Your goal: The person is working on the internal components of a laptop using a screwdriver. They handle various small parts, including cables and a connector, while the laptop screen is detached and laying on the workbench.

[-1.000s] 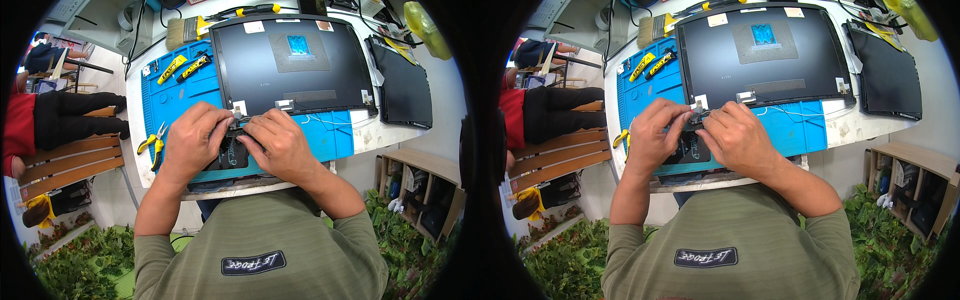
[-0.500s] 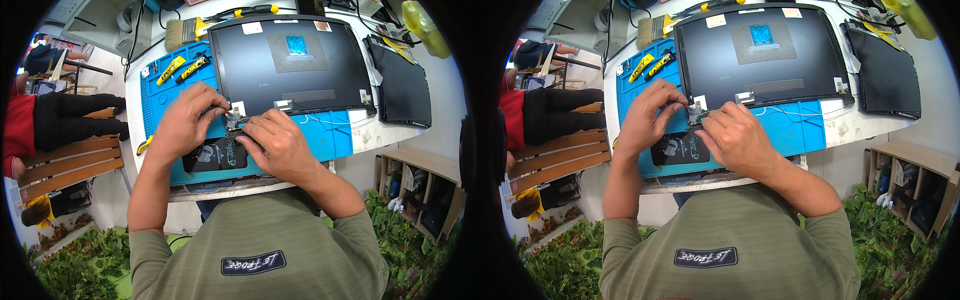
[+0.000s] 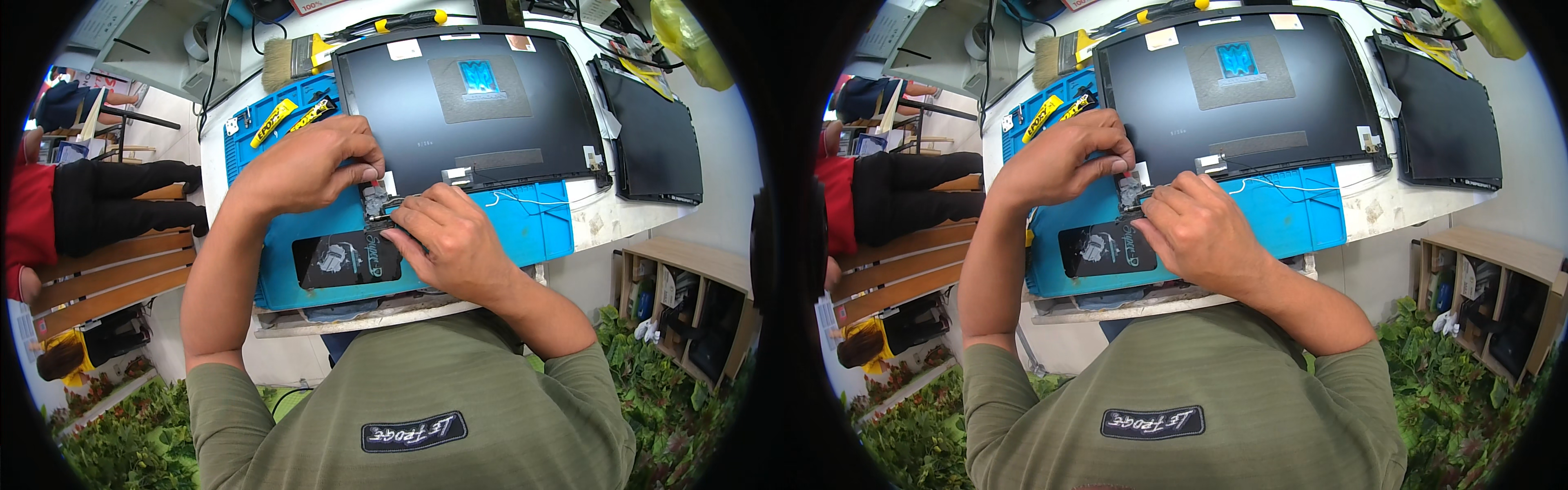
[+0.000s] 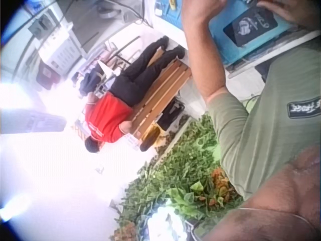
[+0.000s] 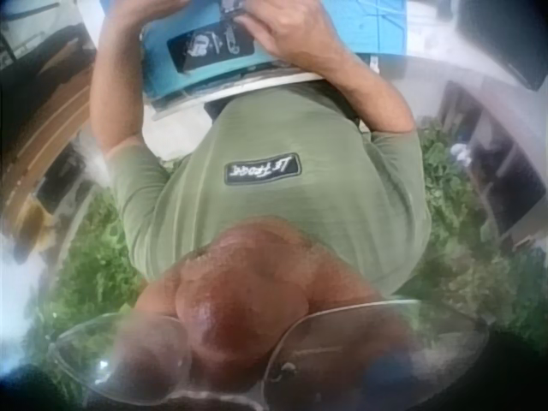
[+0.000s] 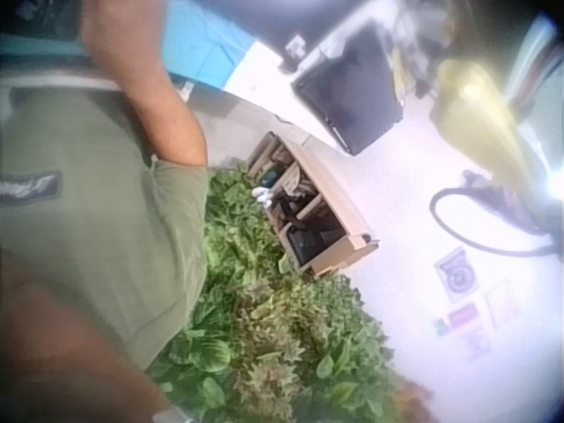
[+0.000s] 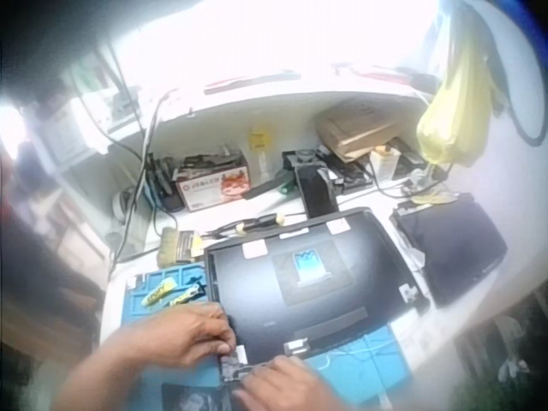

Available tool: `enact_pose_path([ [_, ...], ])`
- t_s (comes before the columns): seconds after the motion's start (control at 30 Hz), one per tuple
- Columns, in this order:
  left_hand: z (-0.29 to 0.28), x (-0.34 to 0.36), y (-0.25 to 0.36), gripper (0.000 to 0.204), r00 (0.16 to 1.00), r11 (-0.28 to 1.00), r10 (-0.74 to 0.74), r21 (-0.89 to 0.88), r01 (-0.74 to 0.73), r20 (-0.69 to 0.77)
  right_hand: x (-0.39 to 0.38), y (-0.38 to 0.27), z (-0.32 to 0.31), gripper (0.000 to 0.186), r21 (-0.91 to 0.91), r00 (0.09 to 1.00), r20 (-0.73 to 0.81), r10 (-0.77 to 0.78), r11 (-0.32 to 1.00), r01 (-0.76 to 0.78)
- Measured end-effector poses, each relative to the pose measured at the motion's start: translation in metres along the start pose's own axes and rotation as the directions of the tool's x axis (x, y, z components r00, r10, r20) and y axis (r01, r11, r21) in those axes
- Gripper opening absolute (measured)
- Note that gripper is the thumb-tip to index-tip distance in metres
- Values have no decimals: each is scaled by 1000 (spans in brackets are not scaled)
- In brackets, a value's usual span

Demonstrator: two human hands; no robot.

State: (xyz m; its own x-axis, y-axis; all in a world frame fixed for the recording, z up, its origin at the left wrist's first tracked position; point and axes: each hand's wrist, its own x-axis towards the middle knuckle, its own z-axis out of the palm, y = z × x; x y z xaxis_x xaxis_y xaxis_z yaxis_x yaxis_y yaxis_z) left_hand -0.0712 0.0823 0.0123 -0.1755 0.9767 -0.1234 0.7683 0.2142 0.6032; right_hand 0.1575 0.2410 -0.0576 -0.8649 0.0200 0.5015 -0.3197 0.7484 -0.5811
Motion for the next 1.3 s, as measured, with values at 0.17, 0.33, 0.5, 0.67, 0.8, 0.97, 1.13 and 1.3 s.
enact_pose_path([
  [0.17,0,-1,3,6,1000,999,-28,31,28,-14,0,0,0,18,12,1000,-4,1,1000,-1],
  [0.33,-6,-9,4,11,998,999,-32,18,33,-47,0,0,1,17,10,1000,-6,-5,1000,5],
  [0.5,-7,-28,7,10,994,999,-43,-21,41,-103,0,0,0,17,16,1000,-4,0,1000,0],
  [0.67,0,-36,6,14,992,999,-24,-46,18,-124,0,0,-2,24,3,1000,22,10,1000,-10],
  [0.8,0,-31,2,14,993,1000,13,2,-13,-116,0,0,-3,24,-6,1000,21,2,1000,-2],
  [0.97,-2,-27,2,12,995,1000,-18,3,19,-95,0,0,-3,24,-8,999,36,17,1000,-17],
  [1.13,0,-26,3,11,996,999,-49,10,50,-74,-1,0,-1,19,-4,1000,14,3,1000,-3],
  [1.3,2,-25,2,10,994,997,-80,5,80,-74,0,1,0,18,2,1000,5,-3,1000,3],
])
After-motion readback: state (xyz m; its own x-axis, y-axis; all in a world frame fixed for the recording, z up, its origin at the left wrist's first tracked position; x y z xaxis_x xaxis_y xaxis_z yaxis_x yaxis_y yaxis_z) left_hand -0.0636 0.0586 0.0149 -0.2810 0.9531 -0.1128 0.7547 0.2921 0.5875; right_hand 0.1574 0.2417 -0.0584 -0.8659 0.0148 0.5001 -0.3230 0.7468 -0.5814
